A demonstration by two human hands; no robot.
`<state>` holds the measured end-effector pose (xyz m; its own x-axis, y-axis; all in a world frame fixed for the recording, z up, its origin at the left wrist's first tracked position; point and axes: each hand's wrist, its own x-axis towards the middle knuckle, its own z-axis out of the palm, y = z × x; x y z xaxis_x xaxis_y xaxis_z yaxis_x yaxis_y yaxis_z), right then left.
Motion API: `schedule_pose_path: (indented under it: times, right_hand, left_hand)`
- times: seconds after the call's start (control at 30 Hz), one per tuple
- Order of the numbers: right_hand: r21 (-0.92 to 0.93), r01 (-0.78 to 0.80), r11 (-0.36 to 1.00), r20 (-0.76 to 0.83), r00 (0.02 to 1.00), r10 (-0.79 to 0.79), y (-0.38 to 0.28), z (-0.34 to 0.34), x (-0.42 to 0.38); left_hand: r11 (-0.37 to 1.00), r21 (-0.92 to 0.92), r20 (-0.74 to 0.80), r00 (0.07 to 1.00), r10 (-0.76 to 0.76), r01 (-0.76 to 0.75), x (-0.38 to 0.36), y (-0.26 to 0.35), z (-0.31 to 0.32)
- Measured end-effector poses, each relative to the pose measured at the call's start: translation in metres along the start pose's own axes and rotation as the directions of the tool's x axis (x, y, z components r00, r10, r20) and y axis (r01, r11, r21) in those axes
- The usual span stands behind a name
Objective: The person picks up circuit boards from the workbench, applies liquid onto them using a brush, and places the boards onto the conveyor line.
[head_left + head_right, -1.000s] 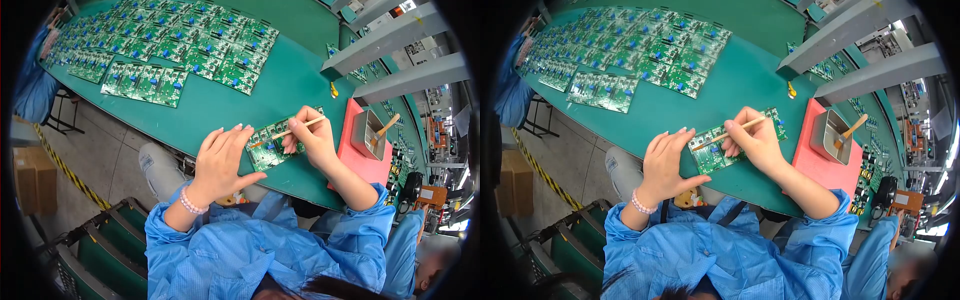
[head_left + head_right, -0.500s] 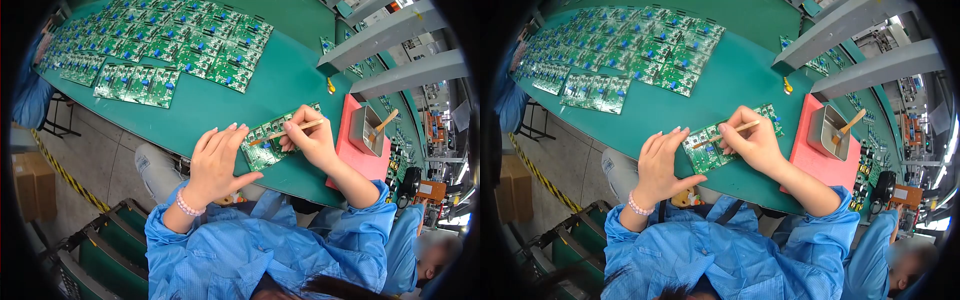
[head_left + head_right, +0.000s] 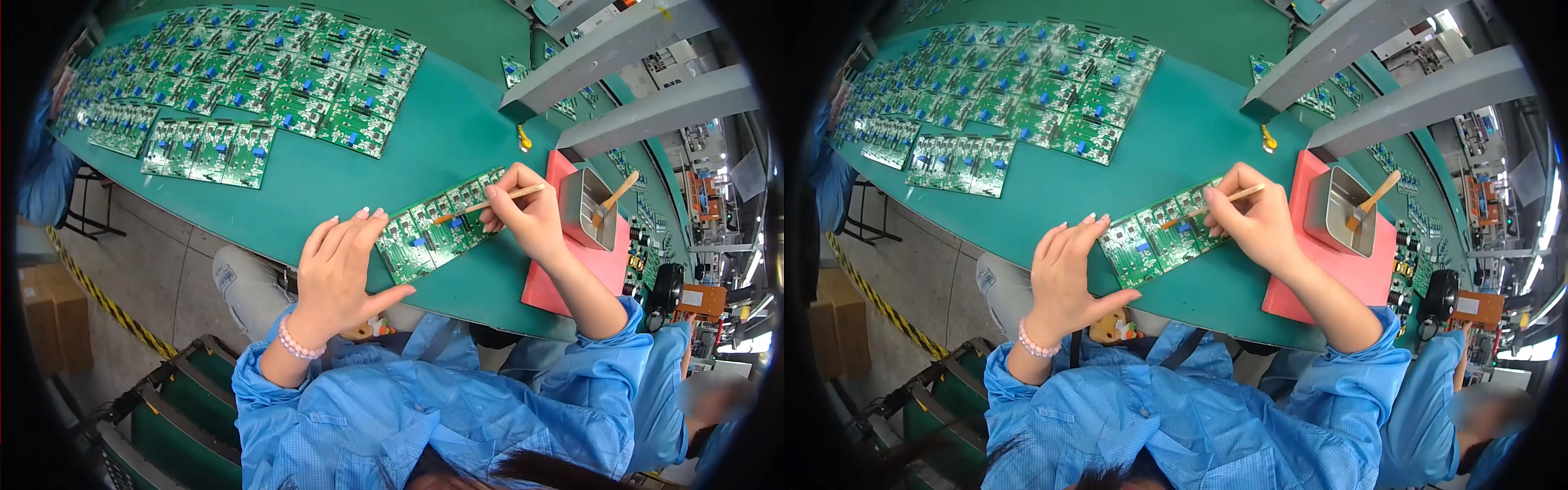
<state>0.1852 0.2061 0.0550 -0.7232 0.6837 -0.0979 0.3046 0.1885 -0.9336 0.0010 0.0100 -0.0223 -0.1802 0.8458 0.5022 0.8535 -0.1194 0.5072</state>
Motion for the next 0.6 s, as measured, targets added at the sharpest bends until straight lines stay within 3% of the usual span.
schedule_pose_path:
  times: [0.6]
  right_hand:
    - [-0.222,-0.011,0.975,-0.052,0.999,-0.001,-0.008,-0.026,0.01]
  left_hand:
    - [1.0,0.018,0.016,1.0,0.001,-0.001,0.002,0.002,-0.003]
